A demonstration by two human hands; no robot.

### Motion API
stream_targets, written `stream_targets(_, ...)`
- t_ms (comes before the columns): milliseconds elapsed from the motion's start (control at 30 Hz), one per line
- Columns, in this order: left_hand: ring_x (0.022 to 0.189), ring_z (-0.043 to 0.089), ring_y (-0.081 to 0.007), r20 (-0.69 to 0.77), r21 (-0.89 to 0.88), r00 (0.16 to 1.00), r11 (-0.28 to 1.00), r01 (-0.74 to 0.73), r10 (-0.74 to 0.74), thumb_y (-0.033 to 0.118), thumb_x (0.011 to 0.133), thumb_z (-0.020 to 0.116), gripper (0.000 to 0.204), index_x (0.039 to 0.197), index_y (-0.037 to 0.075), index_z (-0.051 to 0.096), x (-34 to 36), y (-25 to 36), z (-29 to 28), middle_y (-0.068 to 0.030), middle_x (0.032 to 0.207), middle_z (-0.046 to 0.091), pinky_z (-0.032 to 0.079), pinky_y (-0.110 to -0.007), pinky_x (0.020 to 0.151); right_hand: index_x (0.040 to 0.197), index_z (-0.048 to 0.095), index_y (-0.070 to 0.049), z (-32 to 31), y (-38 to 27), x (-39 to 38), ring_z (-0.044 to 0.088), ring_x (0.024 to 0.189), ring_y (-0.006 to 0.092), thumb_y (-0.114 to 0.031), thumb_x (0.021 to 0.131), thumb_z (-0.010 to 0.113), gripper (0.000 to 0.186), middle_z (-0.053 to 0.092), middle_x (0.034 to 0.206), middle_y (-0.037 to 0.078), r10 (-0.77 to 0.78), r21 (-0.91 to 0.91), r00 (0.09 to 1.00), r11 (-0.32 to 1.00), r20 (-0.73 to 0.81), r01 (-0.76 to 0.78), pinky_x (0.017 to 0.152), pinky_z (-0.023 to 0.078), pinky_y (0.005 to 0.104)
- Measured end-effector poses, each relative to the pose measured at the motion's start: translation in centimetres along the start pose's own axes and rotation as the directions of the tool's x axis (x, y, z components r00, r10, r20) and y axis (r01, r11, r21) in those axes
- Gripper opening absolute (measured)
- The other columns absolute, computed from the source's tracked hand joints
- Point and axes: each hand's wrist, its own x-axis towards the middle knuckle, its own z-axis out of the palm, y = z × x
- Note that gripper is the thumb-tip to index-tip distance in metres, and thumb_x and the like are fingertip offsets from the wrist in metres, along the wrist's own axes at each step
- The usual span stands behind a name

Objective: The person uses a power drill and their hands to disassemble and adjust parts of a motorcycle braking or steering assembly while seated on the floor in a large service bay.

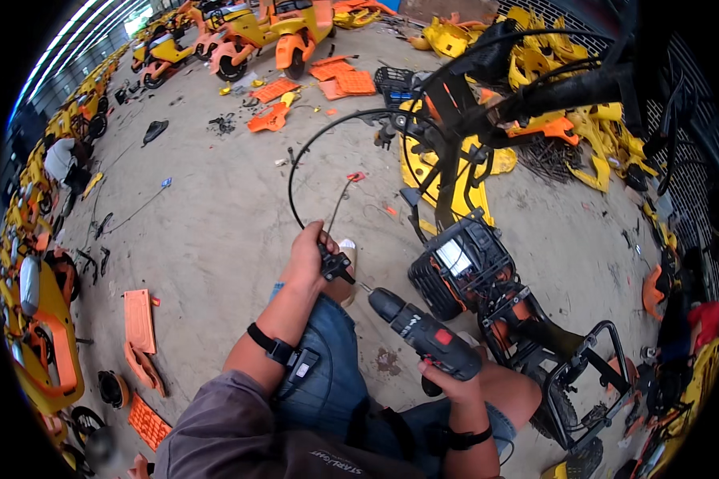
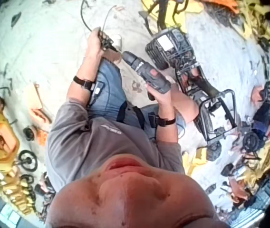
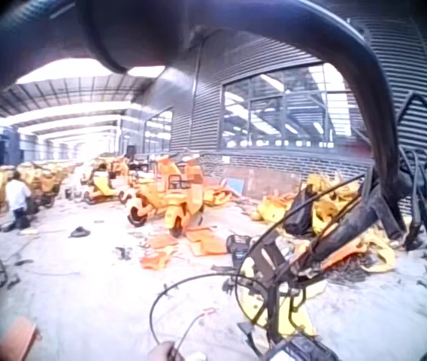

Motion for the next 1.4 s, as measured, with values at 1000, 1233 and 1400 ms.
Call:
stream_targets(1000,0.046,0.045,-0.0157,0.047,0.228,0.971,0.944,-0.24,0.236,0.024,0.099,0.051,0.037,0.066,0.01,0.044,-0.7,-2.0,-0.5,-0.0034,0.055,0.044,0.041,-0.031,0.047,0.135,0.054,-0.001,3.1,-0.6,0.3,0.071,0.092,0.024,-0.01,0.076,0.078,0.065,0.071,0.106,0.016,-0.175,-0.326,0.958,0.913,0.226,0.244,0.083,0.053,0.0325)
stream_targets(1233,0.047,0.045,-0.0155,0.036,0.2,0.965,0.944,-0.263,0.261,0.023,0.099,0.052,0.035,0.067,0.009,0.045,-0.8,-2.2,-0.6,-0.0036,0.055,0.045,0.04,-0.03,0.047,0.13,0.058,0.0,3.9,-0.5,-0.3,0.067,0.09,0.0115,-0.007,0.083,0.074,0.051,0.072,0.105,0.01,0.026,-0.075,0.988,0.997,0.154,-0.014,0.08,0.054,0.029)
stream_targets(1400,0.045,0.044,-0.0142,0.03,0.199,0.949,0.929,-0.313,0.313,0.022,0.099,0.052,0.035,0.067,0.009,0.046,-0.8,-2.4,-0.6,-0.0035,0.055,0.046,0.04,-0.029,0.046,0.128,0.057,0.0,4.8,0.6,-0.7,0.064,0.077,0.0123,-0.008,0.09,0.067,0.04,0.07,0.105,0.012,0.204,0.244,0.966,0.94,0.156,-0.238,0.07,0.053,0.0277)
